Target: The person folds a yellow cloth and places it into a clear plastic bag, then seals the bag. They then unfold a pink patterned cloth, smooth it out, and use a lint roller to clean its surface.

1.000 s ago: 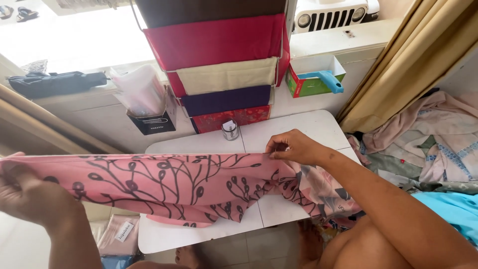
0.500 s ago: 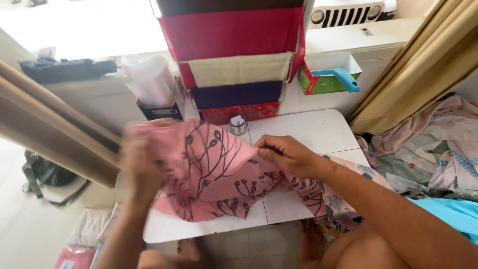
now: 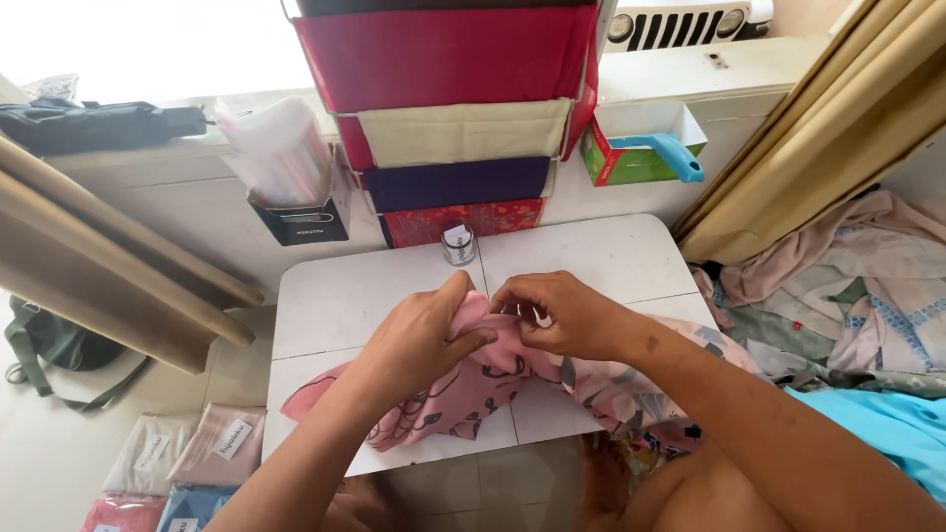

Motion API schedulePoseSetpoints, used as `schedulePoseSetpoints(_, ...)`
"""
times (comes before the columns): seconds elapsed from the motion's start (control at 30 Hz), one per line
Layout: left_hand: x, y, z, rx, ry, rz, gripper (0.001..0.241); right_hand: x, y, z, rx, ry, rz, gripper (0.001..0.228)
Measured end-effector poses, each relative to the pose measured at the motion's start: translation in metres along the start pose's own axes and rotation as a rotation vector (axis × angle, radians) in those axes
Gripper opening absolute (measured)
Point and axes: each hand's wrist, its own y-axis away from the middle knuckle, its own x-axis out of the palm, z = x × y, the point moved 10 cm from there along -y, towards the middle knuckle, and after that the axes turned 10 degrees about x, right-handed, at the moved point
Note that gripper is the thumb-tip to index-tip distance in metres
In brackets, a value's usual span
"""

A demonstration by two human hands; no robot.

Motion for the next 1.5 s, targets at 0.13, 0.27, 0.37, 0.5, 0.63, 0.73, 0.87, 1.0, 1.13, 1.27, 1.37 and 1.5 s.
schedulePoseSetpoints(0.13, -0.010, -0.004, 0.003, -0.086, -0.049, -0.059, 0.036, -0.001, -0.003, -0.014, 0.055, -0.029, 0.015, 0.016)
schedulePoseSetpoints(0.27, -0.024, 0.001, 0.016, -0.173, -0.077, -0.150, 0.041, -0.002, -0.005, -0.047, 0.121, -0.156, 0.067, 0.016)
schedulePoseSetpoints(0.37, -0.030, 0.005, 0.024, -0.227, -0.082, -0.211, 0.043, -0.013, -0.006, -0.061, 0.122, -0.175, -0.035, 0.017)
schedulePoseSetpoints(0.5, -0.033, 0.007, 0.028, -0.274, -0.098, -0.273, 0.044, -0.018, -0.003, -0.056, 0.085, -0.264, -0.135, 0.021)
schedulePoseSetpoints(0.63, -0.029, 0.005, 0.028, -0.299, -0.109, -0.269, 0.046, -0.003, 0.006, -0.031, 0.090, -0.377, -0.111, 0.042)
schedulePoseSetpoints(0.73, -0.027, 0.003, 0.016, -0.304, -0.093, -0.241, 0.050, 0.000, 0.009, -0.007, 0.175, -0.214, -0.175, 0.061)
schedulePoseSetpoints(0.87, -0.023, 0.001, 0.010, -0.284, -0.130, -0.216, 0.049, 0.002, 0.005, -0.016, 0.238, -0.197, -0.266, 0.040)
schedulePoseSetpoints(1.0, -0.025, 0.004, 0.008, -0.260, -0.238, -0.212, 0.048, -0.005, 0.001, -0.025, 0.241, -0.219, -0.274, 0.016)
schedulePoseSetpoints(1.13, -0.028, 0.007, 0.016, -0.243, -0.321, -0.212, 0.048, -0.002, -0.006, -0.043, 0.250, -0.150, -0.113, 0.015)
schedulePoseSetpoints(1.27, -0.040, 0.016, 0.027, -0.290, -0.362, -0.244, 0.044, 0.003, -0.007, -0.071, 0.311, -0.074, -0.009, 0.020)
schedulePoseSetpoints(1.37, -0.054, 0.028, 0.039, -0.355, -0.398, -0.305, 0.047, 0.001, -0.005, -0.080, 0.374, 0.058, 0.029, 0.023)
schedulePoseSetpoints(1.5, -0.081, 0.050, 0.041, -0.427, -0.356, -0.435, 0.051, -0.008, -0.007, -0.101, 0.363, 0.310, -0.051, 0.017)
